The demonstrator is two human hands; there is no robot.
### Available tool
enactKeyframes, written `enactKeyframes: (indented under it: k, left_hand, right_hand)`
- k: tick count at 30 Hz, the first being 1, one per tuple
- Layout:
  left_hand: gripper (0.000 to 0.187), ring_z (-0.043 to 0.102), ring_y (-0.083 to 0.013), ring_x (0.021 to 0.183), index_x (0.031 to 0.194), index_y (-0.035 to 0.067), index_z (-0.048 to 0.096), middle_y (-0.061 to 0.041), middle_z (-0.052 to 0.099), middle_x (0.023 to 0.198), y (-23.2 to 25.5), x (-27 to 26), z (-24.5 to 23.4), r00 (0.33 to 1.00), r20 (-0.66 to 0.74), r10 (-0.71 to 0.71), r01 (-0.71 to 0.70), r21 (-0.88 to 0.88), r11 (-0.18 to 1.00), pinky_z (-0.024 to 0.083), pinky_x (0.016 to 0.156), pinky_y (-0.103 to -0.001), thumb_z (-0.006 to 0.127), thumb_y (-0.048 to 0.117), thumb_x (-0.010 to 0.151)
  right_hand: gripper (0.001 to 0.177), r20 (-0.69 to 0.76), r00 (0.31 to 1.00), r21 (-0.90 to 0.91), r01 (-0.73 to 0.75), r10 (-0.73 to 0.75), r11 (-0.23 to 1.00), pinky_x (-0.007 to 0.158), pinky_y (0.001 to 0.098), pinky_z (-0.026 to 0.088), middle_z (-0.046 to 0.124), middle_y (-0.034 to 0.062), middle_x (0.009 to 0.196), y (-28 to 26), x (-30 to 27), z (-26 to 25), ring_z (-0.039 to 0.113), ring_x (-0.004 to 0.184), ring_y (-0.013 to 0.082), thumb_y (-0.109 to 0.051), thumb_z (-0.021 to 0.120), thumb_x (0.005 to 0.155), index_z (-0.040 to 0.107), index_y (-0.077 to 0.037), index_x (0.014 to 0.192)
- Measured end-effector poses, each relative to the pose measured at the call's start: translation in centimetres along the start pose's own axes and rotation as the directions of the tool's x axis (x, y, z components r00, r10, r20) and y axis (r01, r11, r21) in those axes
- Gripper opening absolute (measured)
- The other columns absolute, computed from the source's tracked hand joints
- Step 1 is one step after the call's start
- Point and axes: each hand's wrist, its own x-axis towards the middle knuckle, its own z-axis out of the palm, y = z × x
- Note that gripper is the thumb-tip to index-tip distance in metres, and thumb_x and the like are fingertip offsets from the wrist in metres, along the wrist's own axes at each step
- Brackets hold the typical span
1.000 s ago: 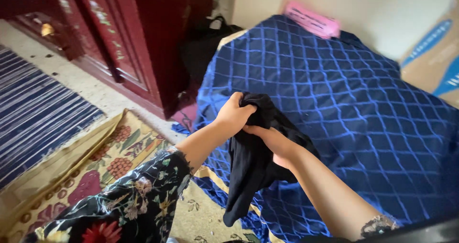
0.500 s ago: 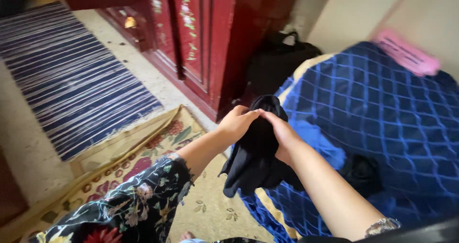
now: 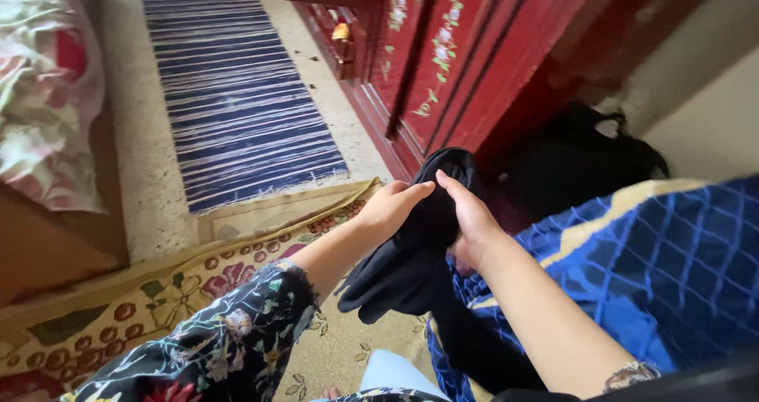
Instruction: The recorder folds pieces of clothing on a bed and then places them in a stack.
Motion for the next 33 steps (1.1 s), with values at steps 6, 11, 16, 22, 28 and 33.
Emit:
enactKeyframes:
  k: [6, 11, 16, 22, 28, 33]
  left_hand:
    - [0.070, 0.070, -0.0192, 0.092, 0.115, -0.006, 0.071, -0.015, 0.076, 0.102, -1.7, 3.1, -4.5, 0.996, -0.078, 0.036, -0.039, -0.030, 0.999, 0.055, 0.079, -0.034, 0.067, 0.056, 0.084]
    - [0.064, 0.071, -0.0172, 0.084, 0.111, -0.007, 0.072, -0.013, 0.076, 0.096, -1.3, 6.2, -8.4, 0.992, -0.129, 0.003, -0.026, -0.179, 0.983, 0.057, 0.073, -0.032, 0.074, 0.048, 0.079]
    - [0.065, 0.071, -0.0172, 0.086, 0.112, -0.007, 0.069, -0.013, 0.075, 0.097, 0.7, 11.3, -12.8, 0.966, -0.257, 0.002, -0.037, -0.131, 0.991, 0.057, 0.074, -0.032, 0.079, 0.046, 0.075]
    - [0.066, 0.073, -0.0176, 0.089, 0.114, -0.005, 0.068, -0.014, 0.076, 0.100, 4.3, 19.1, -18.4, 0.943, -0.333, 0.017, -0.067, -0.141, 0.988, 0.058, 0.078, -0.031, 0.081, 0.046, 0.073]
    - [0.063, 0.072, -0.0174, 0.086, 0.113, -0.004, 0.069, -0.012, 0.075, 0.096, 5.8, 24.3, -22.4, 0.925, -0.380, 0.011, -0.101, -0.219, 0.970, 0.058, 0.075, -0.031, 0.081, 0.045, 0.075]
    - [0.056, 0.073, -0.0163, 0.081, 0.113, -0.003, 0.068, -0.010, 0.075, 0.094, 6.5, 25.0, -25.4, 0.920, -0.391, -0.024, -0.139, -0.381, 0.914, 0.060, 0.071, -0.030, 0.077, 0.041, 0.081]
  right_hand:
    - [0.036, -0.007, 1.000, -0.086, -0.020, 0.019, 0.996, 0.091, 0.0389, 0.056, 0.076, 0.0086, 0.105, -0.5, 5.4, 3.9, 0.072, 0.095, 0.0231, -0.040, 0.065, 0.095, 0.072, -0.007, 0.109]
    - [0.037, 0.060, 0.997, -0.153, -0.045, 0.054, 0.987, 0.090, 0.0389, 0.057, 0.077, 0.0081, 0.104, -1.7, 11.1, 7.0, 0.072, 0.094, 0.0228, -0.041, 0.063, 0.096, 0.072, -0.008, 0.109]
    - [0.036, 0.166, 0.980, -0.193, -0.075, 0.107, 0.978, 0.089, 0.0395, 0.057, 0.077, 0.0074, 0.103, -5.4, 18.3, 10.1, 0.072, 0.093, 0.0227, -0.041, 0.061, 0.097, 0.072, -0.009, 0.109]
    - [0.042, 0.279, 0.938, -0.239, -0.137, 0.203, 0.961, 0.088, 0.0398, 0.058, 0.077, 0.0097, 0.100, -11.1, 27.0, 14.8, 0.073, 0.090, 0.0244, -0.044, 0.056, 0.098, 0.072, -0.007, 0.107]
    - [0.043, 0.291, 0.921, -0.314, -0.164, 0.259, 0.935, 0.088, 0.0395, 0.057, 0.076, 0.0090, 0.098, -14.4, 34.1, 18.1, 0.073, 0.090, 0.0235, -0.046, 0.055, 0.100, 0.072, -0.007, 0.106]
    - [0.032, 0.372, 0.910, -0.269, -0.083, 0.183, 0.960, 0.089, 0.0377, 0.057, 0.076, 0.0063, 0.100, -14.4, 39.4, 20.2, 0.072, 0.091, 0.0205, -0.038, 0.060, 0.102, 0.071, -0.009, 0.107]
